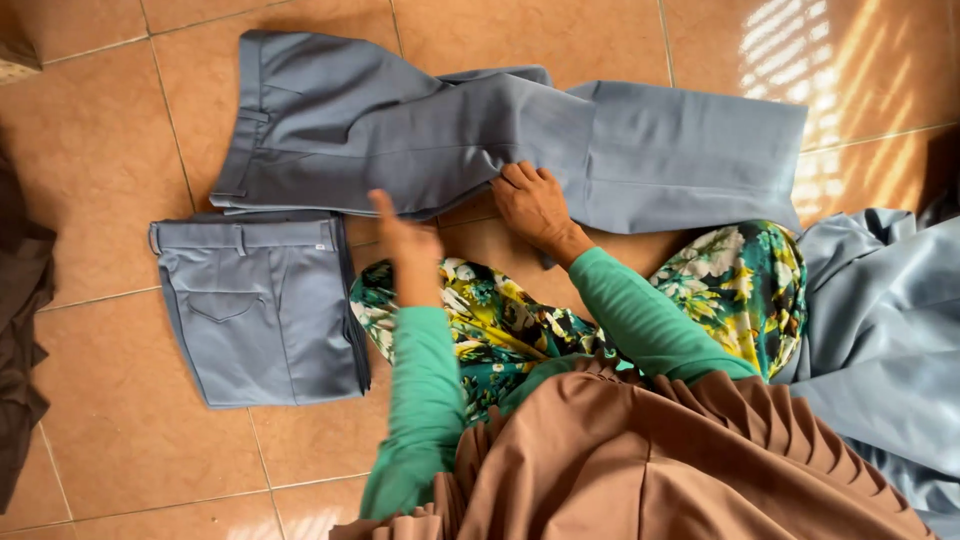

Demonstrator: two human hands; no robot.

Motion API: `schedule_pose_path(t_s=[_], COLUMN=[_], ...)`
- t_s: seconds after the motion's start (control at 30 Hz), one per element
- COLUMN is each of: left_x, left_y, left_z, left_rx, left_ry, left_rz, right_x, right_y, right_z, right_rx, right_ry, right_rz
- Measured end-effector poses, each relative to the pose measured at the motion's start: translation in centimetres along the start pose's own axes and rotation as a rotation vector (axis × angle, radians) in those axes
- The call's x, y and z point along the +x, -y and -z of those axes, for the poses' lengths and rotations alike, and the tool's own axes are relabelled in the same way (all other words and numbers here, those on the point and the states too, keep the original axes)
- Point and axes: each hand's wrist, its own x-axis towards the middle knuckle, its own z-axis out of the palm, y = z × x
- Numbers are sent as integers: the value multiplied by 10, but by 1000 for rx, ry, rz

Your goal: Folding trousers and stacking them neatly on the floor in a factory setting.

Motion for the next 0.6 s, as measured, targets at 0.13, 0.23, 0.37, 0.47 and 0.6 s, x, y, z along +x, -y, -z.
schedule_pose_path(t_s=[0.13, 0.23, 0.37, 0.47, 0.6], left_x=[11, 60, 44, 38, 48], left_y=[83, 128, 92, 52, -3], left_z=[5, 12, -13, -15, -17], left_rx=[-21, -68, 19, -40, -96], left_ry=[228, 296, 213, 267, 336], left_rz=[457, 522, 454, 432, 361], right_x=[13, 1, -18, -55, -85], right_y=[13, 12, 12, 1, -29], right_z=[39, 53, 61, 38, 23], right_rx=[37, 9, -142, -160, -175], right_ry=[9, 16, 124, 300, 405], right_rz=[-9, -13, -149, -290, -412])
